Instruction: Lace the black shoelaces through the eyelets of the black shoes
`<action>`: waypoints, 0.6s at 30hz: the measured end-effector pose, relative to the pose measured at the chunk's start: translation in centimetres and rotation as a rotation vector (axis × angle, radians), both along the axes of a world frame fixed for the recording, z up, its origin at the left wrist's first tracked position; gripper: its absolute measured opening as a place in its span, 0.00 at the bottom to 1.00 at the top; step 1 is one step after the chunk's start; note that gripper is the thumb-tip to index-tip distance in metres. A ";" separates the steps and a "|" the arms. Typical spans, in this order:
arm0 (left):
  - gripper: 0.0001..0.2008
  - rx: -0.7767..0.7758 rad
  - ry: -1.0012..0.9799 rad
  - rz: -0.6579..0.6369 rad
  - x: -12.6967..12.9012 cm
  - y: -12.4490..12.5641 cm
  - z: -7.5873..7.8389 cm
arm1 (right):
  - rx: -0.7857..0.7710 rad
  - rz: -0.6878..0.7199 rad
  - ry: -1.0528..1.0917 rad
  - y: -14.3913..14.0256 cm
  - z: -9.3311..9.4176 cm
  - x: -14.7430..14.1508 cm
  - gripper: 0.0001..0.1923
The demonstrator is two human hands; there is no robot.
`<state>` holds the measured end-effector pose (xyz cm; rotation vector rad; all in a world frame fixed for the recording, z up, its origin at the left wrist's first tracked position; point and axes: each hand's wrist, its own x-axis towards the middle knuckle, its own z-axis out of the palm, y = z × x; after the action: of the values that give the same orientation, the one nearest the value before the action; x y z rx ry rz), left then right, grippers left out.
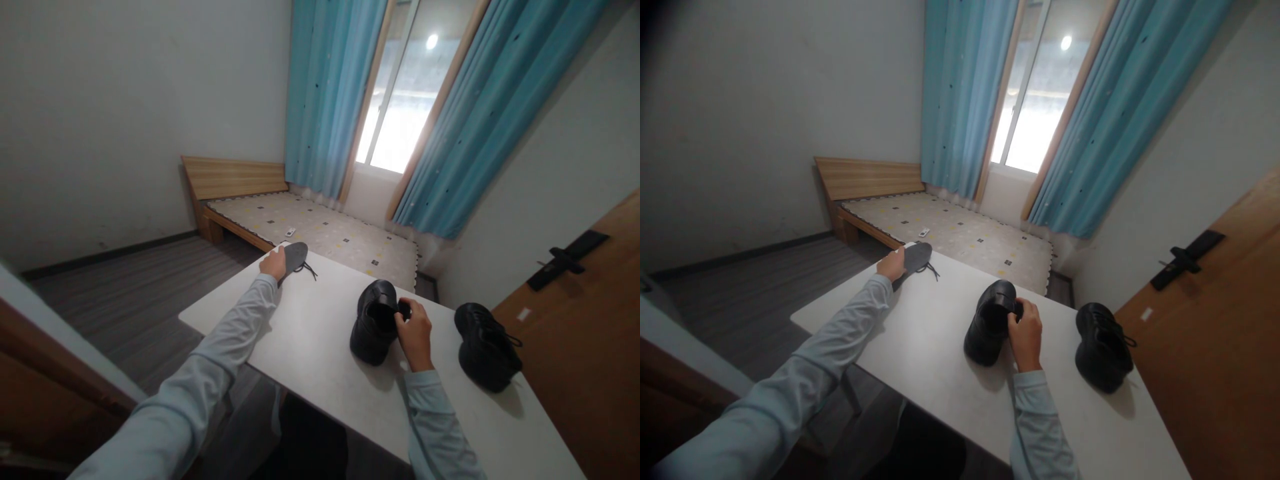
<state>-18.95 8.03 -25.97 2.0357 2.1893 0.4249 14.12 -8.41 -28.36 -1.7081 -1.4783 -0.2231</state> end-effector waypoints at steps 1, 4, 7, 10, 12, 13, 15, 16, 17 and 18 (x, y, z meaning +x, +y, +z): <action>0.26 0.007 -0.021 -0.016 0.1 -0.1 0.2 | 0.000 -0.016 -0.008 0.0 0.0 0.0 0.17; 0.23 0.058 -0.128 -0.071 0.7 -0.3 1.0 | -0.003 -0.043 -0.018 0.0 0.1 0.0 0.17; 0.23 0.144 -0.299 -0.160 2.0 -0.8 2.2 | -0.010 -0.049 -0.018 0.0 0.2 0.1 0.17; 0.25 0.171 -0.354 -0.212 4.0 -1.8 3.2 | -0.016 -0.059 -0.018 -0.1 0.2 0.2 0.17; 0.26 0.156 -0.442 -0.260 5.6 -2.7 3.5 | -0.017 -0.071 -0.019 -0.1 0.3 0.2 0.18; 0.26 0.129 -0.491 -0.305 6.5 -3.3 3.4 | -0.018 -0.077 -0.021 -0.1 0.3 0.2 0.17; 0.26 0.083 -0.525 -0.381 8.1 -4.5 2.9 | -0.020 -0.087 -0.025 -0.2 0.4 0.2 0.17; 0.25 0.075 -0.521 -0.405 8.8 -5.1 2.6 | -0.021 -0.093 -0.026 -0.2 0.5 0.1 0.17; 0.25 0.067 -0.510 -0.419 9.5 -5.7 2.1 | -0.023 -0.102 -0.026 -0.3 0.6 0.1 0.18; 0.25 0.059 -0.498 -0.433 10.2 -6.2 1.6 | -0.027 -0.113 -0.025 -0.3 0.6 0.2 0.18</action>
<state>-8.73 1.83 -24.36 2.0681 1.4257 0.8332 14.28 -8.73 -27.71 -1.8183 -1.4097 -0.2864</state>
